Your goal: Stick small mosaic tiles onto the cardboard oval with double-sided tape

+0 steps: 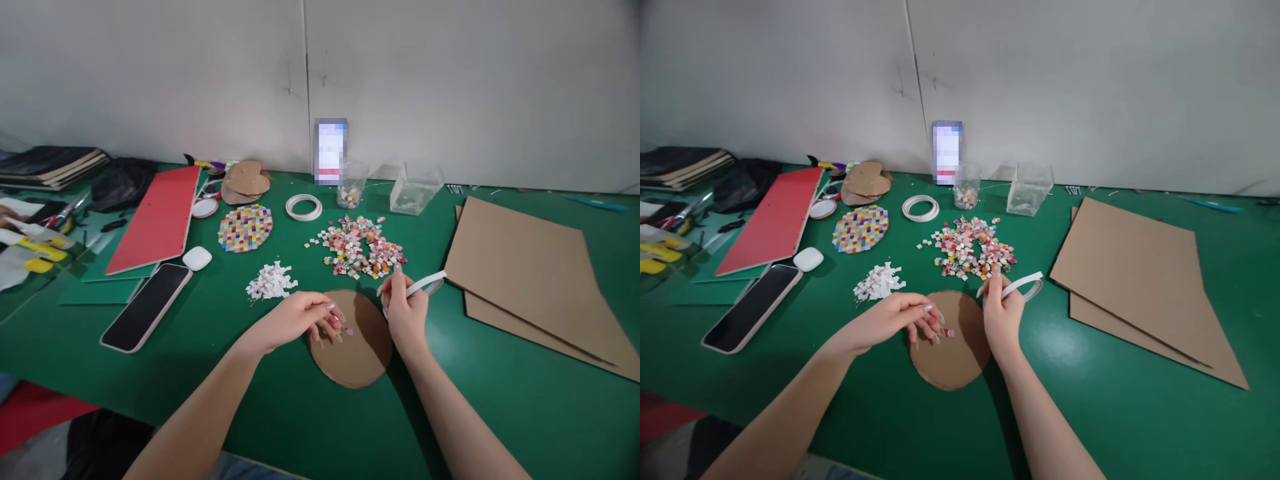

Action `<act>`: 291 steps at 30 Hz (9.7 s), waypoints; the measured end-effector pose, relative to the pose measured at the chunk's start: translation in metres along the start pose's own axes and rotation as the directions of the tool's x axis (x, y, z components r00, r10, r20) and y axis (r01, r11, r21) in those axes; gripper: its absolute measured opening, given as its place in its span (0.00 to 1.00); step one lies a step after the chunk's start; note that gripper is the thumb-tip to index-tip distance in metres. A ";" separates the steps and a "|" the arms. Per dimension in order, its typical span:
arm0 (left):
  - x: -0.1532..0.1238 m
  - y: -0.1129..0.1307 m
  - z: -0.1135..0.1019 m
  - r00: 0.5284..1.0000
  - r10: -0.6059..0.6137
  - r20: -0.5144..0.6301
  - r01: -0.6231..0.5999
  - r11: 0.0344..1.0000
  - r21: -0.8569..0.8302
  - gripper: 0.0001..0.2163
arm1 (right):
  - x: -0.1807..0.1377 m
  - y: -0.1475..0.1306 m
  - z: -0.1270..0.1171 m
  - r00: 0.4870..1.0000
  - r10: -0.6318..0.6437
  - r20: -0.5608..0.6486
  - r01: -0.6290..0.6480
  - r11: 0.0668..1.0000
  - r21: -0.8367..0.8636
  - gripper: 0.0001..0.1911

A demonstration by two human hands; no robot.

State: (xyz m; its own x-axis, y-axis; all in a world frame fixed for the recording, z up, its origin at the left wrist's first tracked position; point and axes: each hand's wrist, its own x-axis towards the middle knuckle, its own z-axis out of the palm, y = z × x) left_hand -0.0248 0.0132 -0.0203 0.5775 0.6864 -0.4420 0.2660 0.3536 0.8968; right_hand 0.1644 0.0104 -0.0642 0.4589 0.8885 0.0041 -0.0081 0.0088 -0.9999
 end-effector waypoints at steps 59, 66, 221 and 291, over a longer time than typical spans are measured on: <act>-0.001 0.015 -0.010 0.734 0.267 -0.624 -0.456 0.875 -0.163 0.11 | -0.029 -0.034 -0.001 0.874 -0.139 0.465 0.239 0.957 -0.163 0.16; 0.001 0.014 -0.008 0.829 0.177 -0.531 -0.269 0.958 -0.100 0.15 | -0.031 -0.038 -0.003 0.778 -0.156 0.609 0.234 0.971 -0.052 0.15; -0.012 0.012 0.033 0.882 0.443 -0.162 -0.347 0.841 0.415 0.07 | -0.041 -0.031 0.003 0.783 -0.104 0.613 0.179 0.982 -0.062 0.19; -0.013 0.020 0.026 0.977 0.208 0.042 -0.188 0.942 -0.278 0.09 | -0.053 -0.031 0.003 0.821 -0.008 0.572 -0.033 0.998 0.061 0.22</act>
State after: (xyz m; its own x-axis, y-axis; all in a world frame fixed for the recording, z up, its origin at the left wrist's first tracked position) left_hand -0.0065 -0.0053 0.0037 0.6524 0.7173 -0.2449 -0.0726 0.3808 0.9218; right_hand 0.1379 -0.0353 -0.0330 -0.1312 0.9912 0.0177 -0.0769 0.0076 -0.9970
